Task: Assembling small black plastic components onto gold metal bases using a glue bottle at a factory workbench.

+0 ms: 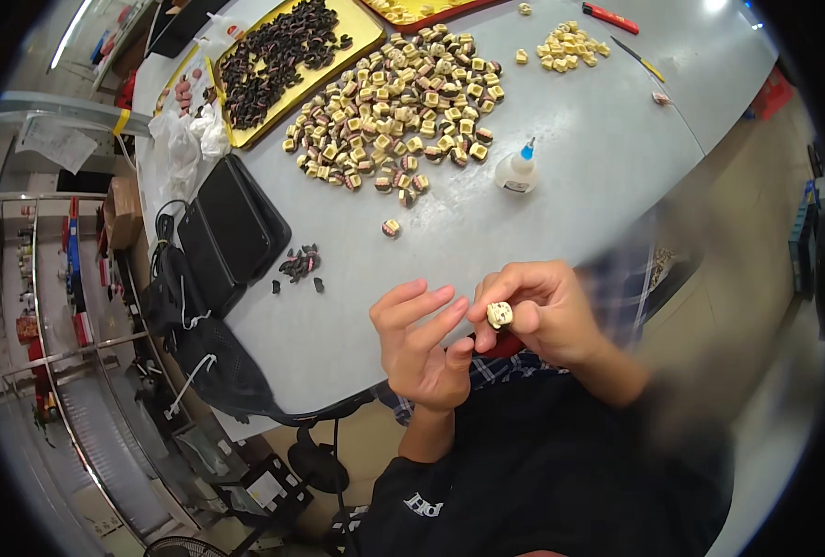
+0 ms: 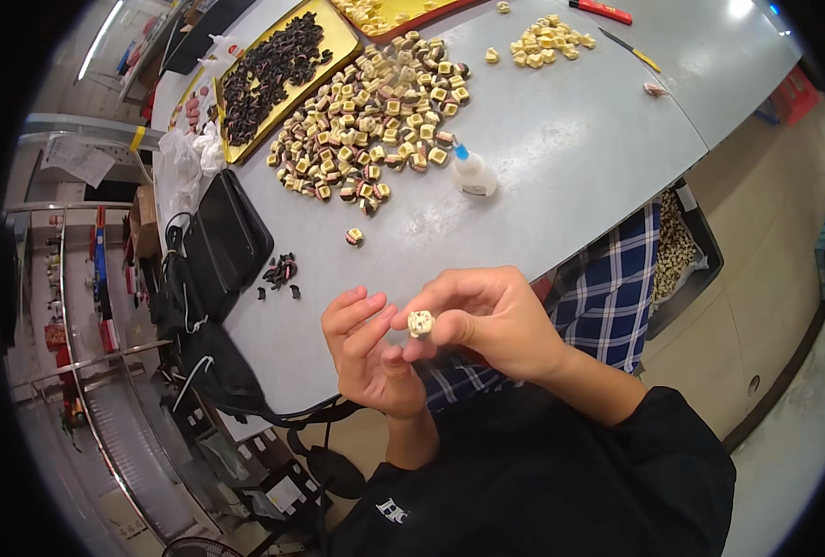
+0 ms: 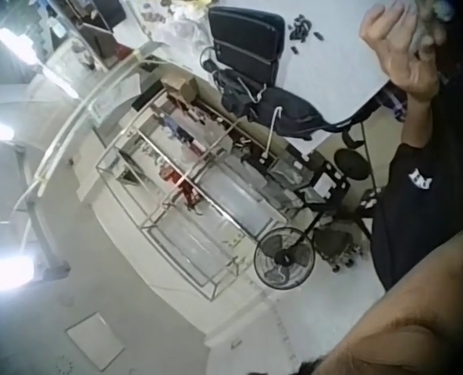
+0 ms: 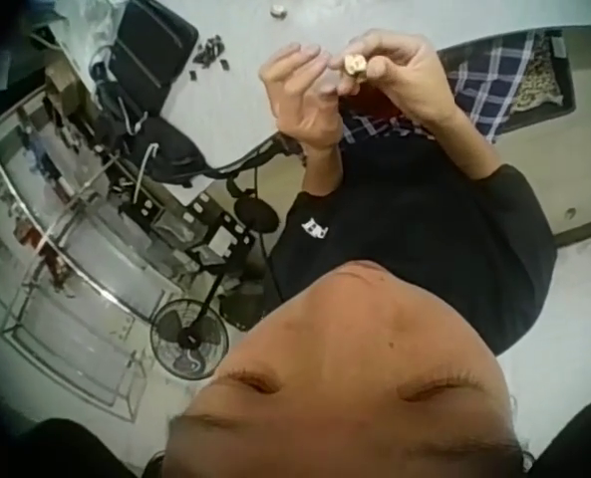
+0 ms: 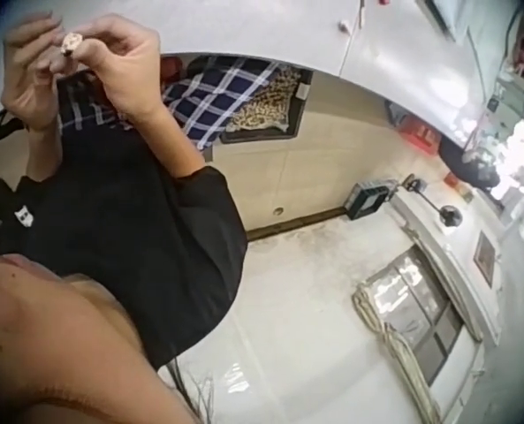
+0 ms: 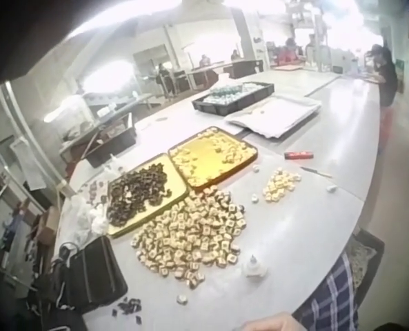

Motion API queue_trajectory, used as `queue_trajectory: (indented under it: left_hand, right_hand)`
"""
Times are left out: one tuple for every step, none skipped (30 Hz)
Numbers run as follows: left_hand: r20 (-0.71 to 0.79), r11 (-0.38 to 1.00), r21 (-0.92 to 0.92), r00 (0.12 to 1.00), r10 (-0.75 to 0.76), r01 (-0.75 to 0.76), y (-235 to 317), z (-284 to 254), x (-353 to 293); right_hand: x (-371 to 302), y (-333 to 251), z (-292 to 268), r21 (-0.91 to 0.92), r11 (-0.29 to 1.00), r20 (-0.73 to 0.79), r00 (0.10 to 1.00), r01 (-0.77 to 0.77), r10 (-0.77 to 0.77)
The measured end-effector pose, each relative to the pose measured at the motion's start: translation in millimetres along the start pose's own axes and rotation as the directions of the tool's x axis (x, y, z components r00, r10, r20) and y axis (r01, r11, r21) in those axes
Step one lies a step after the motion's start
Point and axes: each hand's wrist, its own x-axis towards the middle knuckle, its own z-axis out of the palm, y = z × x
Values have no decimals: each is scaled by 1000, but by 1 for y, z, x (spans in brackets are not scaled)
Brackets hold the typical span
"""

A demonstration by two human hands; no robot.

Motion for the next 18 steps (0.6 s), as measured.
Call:
queue_trajectory:
  left_hand:
    - [0,1000,-16,1000,-2,2,0,-1,0]
    - [0,999,-32,1000,-4,4,-1,-2,0]
    - [1,999,-49,1000,-4,4,-1,-3,-1]
    - [-4,999,-46,1000,-9,8,-1,-3,-1]
    - [-18,998,-61,1000,-8,7,-1,-2,-1]
    - [-29,997,-76,1000,-6,4,-1,-2,0]
    - [-39,996,-91,999,-3,-1,-2,-1,0]
    - [-37,996,-89,999,-3,-1,-2,-1,0]
    - [-38,994,-110,999,-11,7,-1,-1,0]
    - [-39,991,-131,999,-19,13,-1,-1,-1]
    - [-38,987,-156,999,-27,21,-1,-1,-1]
    - [-34,987,-158,999,-27,22,-1,-1,-2]
    - [-26,984,-176,1000,-15,11,-2,0,-2]
    - [-18,981,-193,1000,-3,0,-3,0,-2]
    - [-10,977,-211,1000,9,-11,-3,0,-2]
    - [-8,978,-210,1000,9,-10,-3,1,-2]
    - [-10,977,-211,1000,11,-12,-3,0,-2]
    - [-12,977,-211,1000,12,-15,-3,0,-2]
  right_hand:
    - [0,0,2,-48,999,4,1000,17,-17]
    - [1,-2,3,-48,999,6,1000,8,-8]
    - [1,-5,4,-191,980,25,998,53,-49]
    - [2,-8,5,-329,939,51,995,100,-88]
    - [2,-11,6,-459,876,82,989,148,-124]
    - [2,-13,9,-458,877,82,989,147,-123]
    - [2,-16,12,-526,833,95,986,169,-140]
    - [3,-17,15,-591,784,109,982,191,-156]
    - [3,-18,17,-652,728,124,977,211,-172]
    - [2,-18,21,-650,730,124,977,212,-174]
    - [0,-17,25,-570,800,58,981,187,-188]
    - [-1,-15,28,-480,861,-10,981,166,-194]
    - [-2,-14,30,-382,912,-77,978,150,-193]
    - [-2,-15,27,-381,912,-81,977,152,-196]
    - [-2,-15,22,-444,877,-23,976,184,-217]
    - [-1,-17,17,-502,837,38,972,218,-230]
    - [-1,-17,15,-555,792,101,966,253,-238]
    - [-1,-18,14,-553,794,100,966,253,-238]
